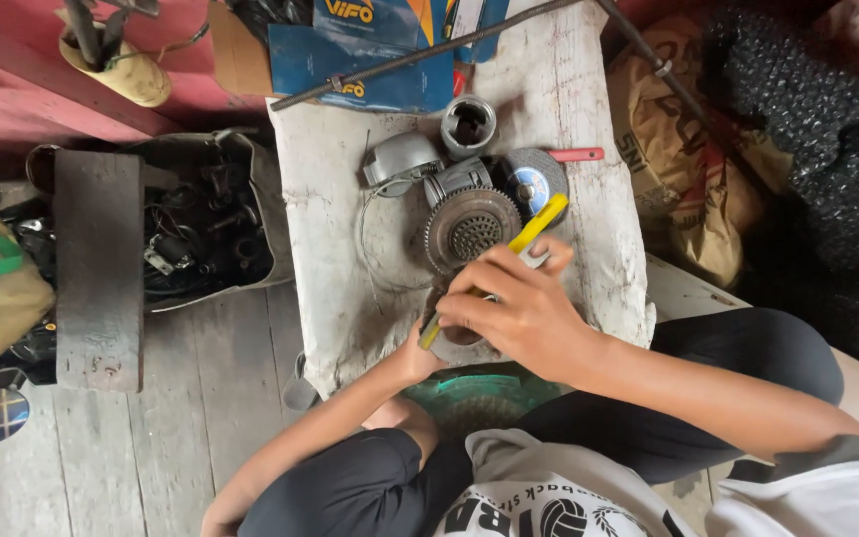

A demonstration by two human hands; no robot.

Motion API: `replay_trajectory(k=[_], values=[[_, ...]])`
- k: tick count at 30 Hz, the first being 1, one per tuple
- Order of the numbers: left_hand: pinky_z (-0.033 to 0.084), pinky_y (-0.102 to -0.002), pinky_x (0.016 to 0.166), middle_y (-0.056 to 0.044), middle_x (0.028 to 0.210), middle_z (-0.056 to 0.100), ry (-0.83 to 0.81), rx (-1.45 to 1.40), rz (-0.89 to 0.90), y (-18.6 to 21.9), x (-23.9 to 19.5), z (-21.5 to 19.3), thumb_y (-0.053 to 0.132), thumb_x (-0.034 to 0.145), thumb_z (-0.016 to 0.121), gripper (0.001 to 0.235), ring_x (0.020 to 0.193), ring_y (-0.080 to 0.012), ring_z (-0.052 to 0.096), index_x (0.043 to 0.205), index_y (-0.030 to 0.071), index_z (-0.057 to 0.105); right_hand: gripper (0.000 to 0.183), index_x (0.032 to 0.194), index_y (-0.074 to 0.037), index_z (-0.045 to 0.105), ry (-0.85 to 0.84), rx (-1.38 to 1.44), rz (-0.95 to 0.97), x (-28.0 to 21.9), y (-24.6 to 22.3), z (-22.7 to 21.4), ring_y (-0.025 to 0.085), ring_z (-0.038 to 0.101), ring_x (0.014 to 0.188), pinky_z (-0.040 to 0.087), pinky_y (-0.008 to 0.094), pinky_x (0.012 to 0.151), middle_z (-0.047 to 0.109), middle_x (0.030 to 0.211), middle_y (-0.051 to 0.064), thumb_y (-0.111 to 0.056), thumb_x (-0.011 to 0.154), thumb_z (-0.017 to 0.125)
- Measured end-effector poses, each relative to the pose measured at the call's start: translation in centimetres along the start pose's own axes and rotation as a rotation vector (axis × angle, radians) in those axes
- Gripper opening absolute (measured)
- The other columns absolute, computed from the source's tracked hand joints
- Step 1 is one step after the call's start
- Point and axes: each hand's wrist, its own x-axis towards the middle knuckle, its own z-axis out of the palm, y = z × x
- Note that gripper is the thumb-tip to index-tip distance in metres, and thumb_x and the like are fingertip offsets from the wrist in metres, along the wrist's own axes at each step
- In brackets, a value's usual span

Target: Cleaning the inner rim of a circular metal engine component using a small yellow brush

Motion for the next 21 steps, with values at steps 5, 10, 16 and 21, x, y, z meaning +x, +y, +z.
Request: replay_trajectory(k=[5, 10, 16, 21], values=[[0.045, -0.057, 0.068, -0.017, 0.103, 0.054, 0.023, -0.015, 0.000, -1.0, -0.9, -0.4, 0.056, 0.098, 0.050, 0.058, 0.092, -0.0340, 0.052, 0.120, 0.003, 0.056, 0.005, 0.088, -0.015, 0.073, -0.022, 0.093, 0.014, 1.4, 1.3, -1.6, 0.022, 0.056, 0.083, 0.038, 0.039, 0.084, 0.061, 0.086, -0.001, -0.014, 0.091, 0.078], [0.045, -0.057, 0.068, -0.017, 0.104, 0.054, 0.028, -0.020, -0.003, -1.3, -1.0, -0.3, 0.056, 0.098, 0.050, 0.058, 0.092, -0.0339, 0.052, 0.121, 0.003, 0.056, 0.009, 0.084, -0.017, 0.073, -0.042, 0.042, 0.020, 0.9, 0.3, -1.1, 0.020, 0.056, 0.083, 0.033, 0.045, 0.083, 0.059, 0.083, -0.003, -0.016, 0.090, 0.079], [0.045, -0.057, 0.068, -0.017, 0.104, 0.054, 0.034, -0.020, 0.001, -1.7, -1.2, -0.3, 0.055, 0.098, 0.050, 0.058, 0.092, -0.0339, 0.052, 0.121, 0.002, 0.056, 0.008, 0.087, -0.017, 0.075, -0.045, -0.026, 0.049, 1.1, 1.0, -1.0, 0.018, 0.054, 0.086, 0.032, 0.044, 0.084, 0.060, 0.083, -0.005, -0.022, 0.094, 0.077], [0.045, -0.056, 0.068, -0.017, 0.104, 0.054, 0.020, -0.002, -0.004, -0.9, -0.3, 0.1, 0.055, 0.098, 0.050, 0.058, 0.092, -0.0338, 0.053, 0.121, 0.002, 0.056, 0.012, 0.084, -0.017, 0.070, -0.022, 0.042, -0.010, 1.0, -0.2, -0.9, 0.019, 0.056, 0.084, 0.030, 0.039, 0.081, 0.061, 0.087, -0.003, -0.021, 0.093, 0.077]])
